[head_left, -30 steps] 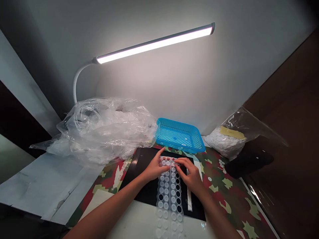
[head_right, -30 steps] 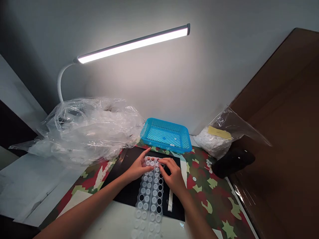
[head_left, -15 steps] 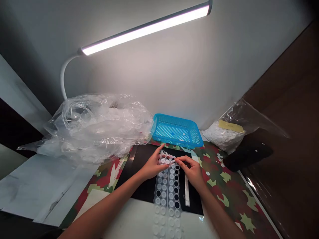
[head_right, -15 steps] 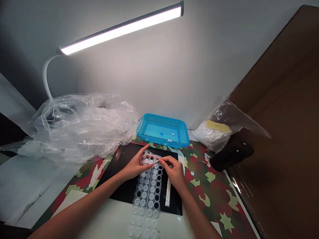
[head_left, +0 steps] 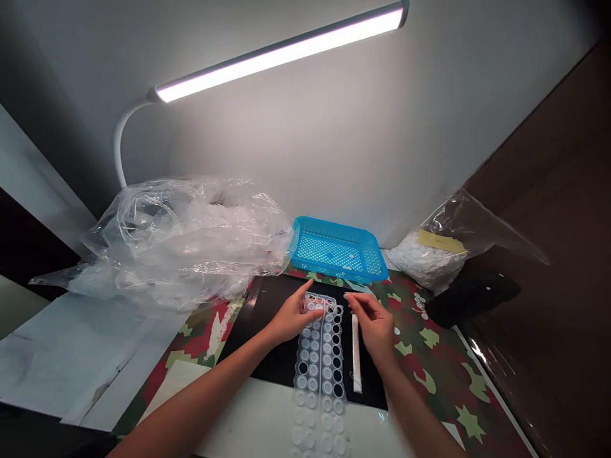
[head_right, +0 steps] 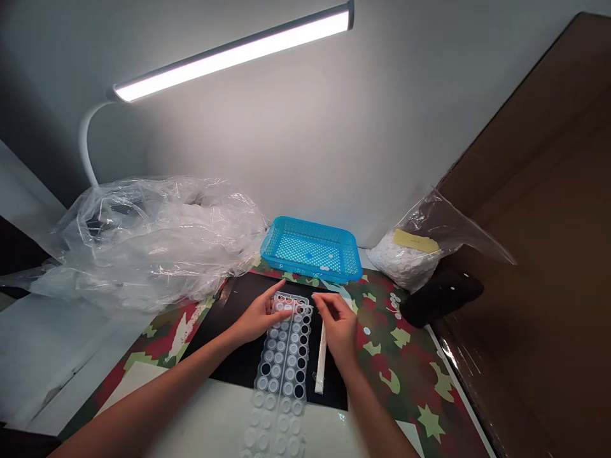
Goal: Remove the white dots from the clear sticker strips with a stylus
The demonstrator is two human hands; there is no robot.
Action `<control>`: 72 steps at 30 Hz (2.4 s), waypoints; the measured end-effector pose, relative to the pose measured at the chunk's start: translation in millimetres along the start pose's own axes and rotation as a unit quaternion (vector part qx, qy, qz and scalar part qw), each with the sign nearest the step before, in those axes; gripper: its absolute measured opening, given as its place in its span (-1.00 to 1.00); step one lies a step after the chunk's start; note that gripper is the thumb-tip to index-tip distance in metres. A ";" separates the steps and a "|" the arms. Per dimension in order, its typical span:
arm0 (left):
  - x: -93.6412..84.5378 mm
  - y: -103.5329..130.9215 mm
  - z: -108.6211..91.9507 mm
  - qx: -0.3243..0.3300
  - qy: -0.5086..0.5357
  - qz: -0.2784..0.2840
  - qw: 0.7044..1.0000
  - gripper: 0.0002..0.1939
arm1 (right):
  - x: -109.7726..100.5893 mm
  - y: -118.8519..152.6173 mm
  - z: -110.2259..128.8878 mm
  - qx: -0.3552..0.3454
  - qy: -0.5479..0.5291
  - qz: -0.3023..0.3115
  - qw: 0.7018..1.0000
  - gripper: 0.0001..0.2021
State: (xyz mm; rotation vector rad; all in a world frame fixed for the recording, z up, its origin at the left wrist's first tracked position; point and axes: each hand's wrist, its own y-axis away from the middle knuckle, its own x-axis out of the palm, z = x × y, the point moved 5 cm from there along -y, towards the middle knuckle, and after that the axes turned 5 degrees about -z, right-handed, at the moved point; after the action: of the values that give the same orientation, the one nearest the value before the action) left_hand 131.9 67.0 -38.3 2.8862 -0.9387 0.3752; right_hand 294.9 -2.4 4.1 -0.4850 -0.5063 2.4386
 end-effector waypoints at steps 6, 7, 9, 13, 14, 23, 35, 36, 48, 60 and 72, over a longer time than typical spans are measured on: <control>1.1 -0.9 1.1 -0.001 0.012 0.000 1.000 0.01 | 30.9 19.6 22.2 -0.095 0.030 0.122 0.987 -0.85; 1.0 -0.7 1.1 -0.002 0.016 0.002 1.000 0.00 | 33.1 20.2 22.8 -0.104 0.034 0.135 0.985 -0.83; 0.8 -0.4 1.5 -0.005 0.024 0.009 1.000 -0.02 | 35.3 20.1 23.0 -0.116 0.042 0.153 0.981 -0.81; 0.5 -1.1 4.1 -0.016 0.046 0.035 0.998 0.06 | 36.1 19.1 21.7 -0.134 0.058 0.163 0.976 -0.79; 0.4 -1.6 4.9 -0.018 0.050 0.042 0.998 0.10 | 36.3 19.0 21.1 -0.138 0.061 0.165 0.975 -0.79; 1.7 0.0 1.5 -0.019 0.046 0.077 0.996 0.07 | 29.6 14.5 17.7 -0.166 0.067 0.200 0.963 -0.79; 2.0 2.1 -1.8 -0.018 -0.042 0.034 0.998 0.00 | 23.6 13.7 26.8 -0.181 0.085 0.205 0.958 -0.87; 1.3 2.4 -2.9 -0.012 -0.050 0.018 0.999 -0.02 | 21.7 13.0 26.3 -0.174 0.086 0.196 0.961 -0.89; 2.4 5.2 -4.1 0.022 -0.036 0.014 0.999 -0.08 | 16.4 8.3 20.4 -0.147 0.096 0.208 0.962 -0.91; 3.1 5.4 -5.2 0.022 -0.031 0.034 0.999 -0.06 | 18.2 12.3 20.7 -0.214 0.128 0.201 0.947 -0.87; 4.4 5.5 -6.5 0.003 -0.023 0.018 1.000 0.00 | 16.4 12.8 17.1 -0.151 0.097 0.148 0.973 -0.84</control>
State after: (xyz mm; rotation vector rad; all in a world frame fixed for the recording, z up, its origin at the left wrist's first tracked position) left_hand 130.8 61.0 -30.9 2.8984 -0.9981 0.3174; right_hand 268.7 -6.0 9.3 -0.9783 -0.7731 2.5654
